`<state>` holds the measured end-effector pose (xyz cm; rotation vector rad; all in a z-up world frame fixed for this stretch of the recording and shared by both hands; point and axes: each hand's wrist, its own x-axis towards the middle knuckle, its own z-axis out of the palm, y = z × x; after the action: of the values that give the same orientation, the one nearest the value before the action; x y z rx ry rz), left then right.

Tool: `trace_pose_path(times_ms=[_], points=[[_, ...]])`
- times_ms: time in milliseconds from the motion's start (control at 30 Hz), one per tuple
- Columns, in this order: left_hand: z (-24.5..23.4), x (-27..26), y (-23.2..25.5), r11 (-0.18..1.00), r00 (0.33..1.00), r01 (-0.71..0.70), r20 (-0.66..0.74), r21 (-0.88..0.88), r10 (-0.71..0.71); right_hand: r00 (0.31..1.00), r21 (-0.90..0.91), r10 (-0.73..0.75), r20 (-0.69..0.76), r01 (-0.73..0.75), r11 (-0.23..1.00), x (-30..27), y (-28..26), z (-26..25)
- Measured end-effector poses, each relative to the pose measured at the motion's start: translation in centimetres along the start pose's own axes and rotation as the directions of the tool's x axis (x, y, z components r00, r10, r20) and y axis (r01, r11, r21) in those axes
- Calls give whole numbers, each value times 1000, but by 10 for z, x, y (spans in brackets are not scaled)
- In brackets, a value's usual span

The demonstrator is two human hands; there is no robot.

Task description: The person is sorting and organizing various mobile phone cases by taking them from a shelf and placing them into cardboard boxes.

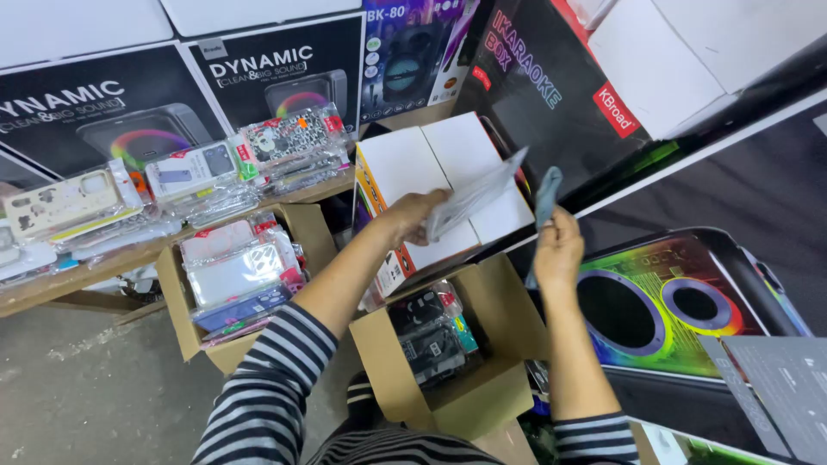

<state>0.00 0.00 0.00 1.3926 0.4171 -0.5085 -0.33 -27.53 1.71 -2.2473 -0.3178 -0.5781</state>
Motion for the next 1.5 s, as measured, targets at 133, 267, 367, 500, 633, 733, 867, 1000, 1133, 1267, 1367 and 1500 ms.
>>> trace_pose_path(times_ms=[133, 267, 367, 500, 633, 733, 867, 1000, 1133, 1267, 1367, 1500], points=[[-24, -20, 1, 961, 998, 63, 20, -269, -60, 987, 2, -159, 34, 159, 987, -16, -12, 72], [-34, 34, -52, 925, 986, -112, -160, -364, 56, 914, 95, -345, 214, 332, 938, -32, -43, 138], [-30, 22, -45, 935, 976, -145, -201, -323, 82, 838, -80, -422, 347, 475, 876, -19, -25, 158], [-27, 42, -56, 949, 980, -136, -176, -283, 88, 867, -249, -365, 339, 457, 854, 8, 14, 167], [-26, 58, -72, 944, 970, -166, -219, -286, 104, 895, -195, -317, 314, 388, 901, -1, -6, 163], [-23, 41, -49, 953, 956, -198, -261, -229, 135, 827, 13, -423, 370, 451, 893, 1, -19, 179], [-21, 36, -55, 951, 954, -171, -283, -256, 96, 813, 31, -365, 455, 395, 918, 30, -3, 176], [-13, 48, -57, 943, 933, -205, -345, -261, 107, 851, -84, -301, 430, 370, 925, 72, 12, 150], [-4, 38, -48, 949, 922, -206, -371, -238, 107, 886, -109, -217, 409, 284, 953, 68, 20, 138], [-3, 31, -50, 940, 912, -232, -392, -249, 121, 951, -261, -153, 269, 225, 939, 42, 45, 128], [-5, 24, -48, 937, 918, -238, -375, -255, 130, 958, -408, -170, 229, 253, 877, 41, 77, 129], [-9, 17, -56, 916, 923, -269, -351, -298, 157, 952, -512, -217, 214, 299, 805, 55, 113, 129]])
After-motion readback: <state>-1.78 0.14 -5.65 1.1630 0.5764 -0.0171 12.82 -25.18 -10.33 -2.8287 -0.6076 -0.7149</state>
